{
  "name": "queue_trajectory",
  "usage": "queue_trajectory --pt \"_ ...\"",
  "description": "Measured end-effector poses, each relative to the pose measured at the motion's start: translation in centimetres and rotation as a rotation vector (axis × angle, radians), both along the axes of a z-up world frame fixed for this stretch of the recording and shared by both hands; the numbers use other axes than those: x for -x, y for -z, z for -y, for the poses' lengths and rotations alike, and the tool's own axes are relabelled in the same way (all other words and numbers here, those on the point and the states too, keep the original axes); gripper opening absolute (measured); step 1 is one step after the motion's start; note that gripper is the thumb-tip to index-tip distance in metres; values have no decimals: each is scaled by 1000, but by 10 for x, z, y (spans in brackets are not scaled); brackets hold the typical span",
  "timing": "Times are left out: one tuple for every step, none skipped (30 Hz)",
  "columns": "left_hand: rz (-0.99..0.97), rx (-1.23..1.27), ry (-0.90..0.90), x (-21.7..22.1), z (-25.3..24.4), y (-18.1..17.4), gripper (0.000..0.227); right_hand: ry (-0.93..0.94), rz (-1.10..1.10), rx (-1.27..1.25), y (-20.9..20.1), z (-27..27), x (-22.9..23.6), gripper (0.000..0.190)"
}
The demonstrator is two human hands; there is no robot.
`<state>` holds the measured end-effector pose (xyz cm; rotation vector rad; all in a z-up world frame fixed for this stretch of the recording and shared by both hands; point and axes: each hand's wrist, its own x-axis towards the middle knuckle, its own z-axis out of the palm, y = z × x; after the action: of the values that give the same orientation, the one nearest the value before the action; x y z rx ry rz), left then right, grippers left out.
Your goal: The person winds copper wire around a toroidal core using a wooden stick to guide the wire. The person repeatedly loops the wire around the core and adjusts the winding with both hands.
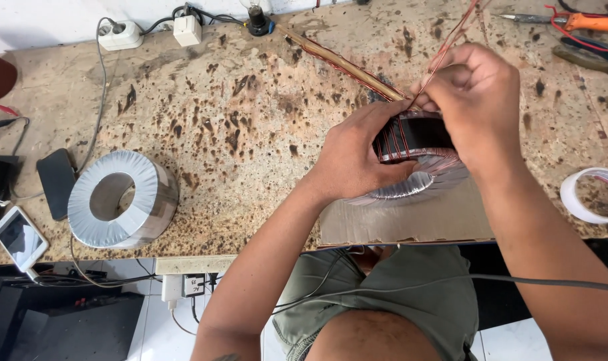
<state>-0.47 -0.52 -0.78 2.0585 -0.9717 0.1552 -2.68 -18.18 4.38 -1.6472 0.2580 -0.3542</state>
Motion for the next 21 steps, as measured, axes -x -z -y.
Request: queue_trajectory --pt "-5 -6 -5 0 0 0 80 -81 93 163 -3 -1 7 13" --pt "-10 -11 -10 0 0 -1 80 -161 186 326 -6 -3 14 10" --pt "-12 -11 -12 1 1 -2 80 -164 184 326 3 -1 10 10" --pt "-11 -16 -17 1 1 -4 80 -100 364 535 11 1 5 8" --pt "-12 -24 -16 3 2 -5 81 -38 539 742 20 3 3 16" --pt "-16 -26 -12 5 2 -4 81 -35 533 741 17 2 4 16" --pt "-46 -47 -29 4 3 -5 86 -93 451 530 11 1 2 7" --pt "-75 -68 -45 3 3 -6 92 -157 368 319 6 -1 1 8" --pt "-74 -69 -46 4 3 -11 92 -157 369 319 2 -2 3 8" --pt "-126 -89 -59 5 3 -15 97 -227 410 283 -1 -3 5 8" --pt "-180 -109 -76 7 3 -20 103 -300 450 246 -3 -4 7 9" --pt "-180 -109 -79 8 2 -18 103 -303 450 245 -5 -5 8 9" --pt "-174 -90 -79 7 2 -18 98 -326 475 264 -7 -6 9 12" --pt "-168 -72 -79 6 2 -18 94 -349 499 283 -9 -7 10 17" --pt "-169 -71 -80 6 0 -14 94 -350 499 283 -7 -8 12 17" --pt "-88 -35 -42 6 -1 -10 85 -347 494 247 -5 -9 13 25" --pt "-8 3 -4 5 -3 -7 76 -346 488 213 -3 -9 15 33" --pt "-9 5 -4 9 -2 -7 76 -347 487 214 0 -9 15 33" --pt "23 -54 -43 12 -2 -7 76 -334 470 167 3 -7 15 38" --pt "54 -113 -81 15 -1 -7 76 -321 454 120 6 -6 15 43" --pt "54 -113 -78 14 -1 -6 76 -318 454 120 5 -5 14 43"
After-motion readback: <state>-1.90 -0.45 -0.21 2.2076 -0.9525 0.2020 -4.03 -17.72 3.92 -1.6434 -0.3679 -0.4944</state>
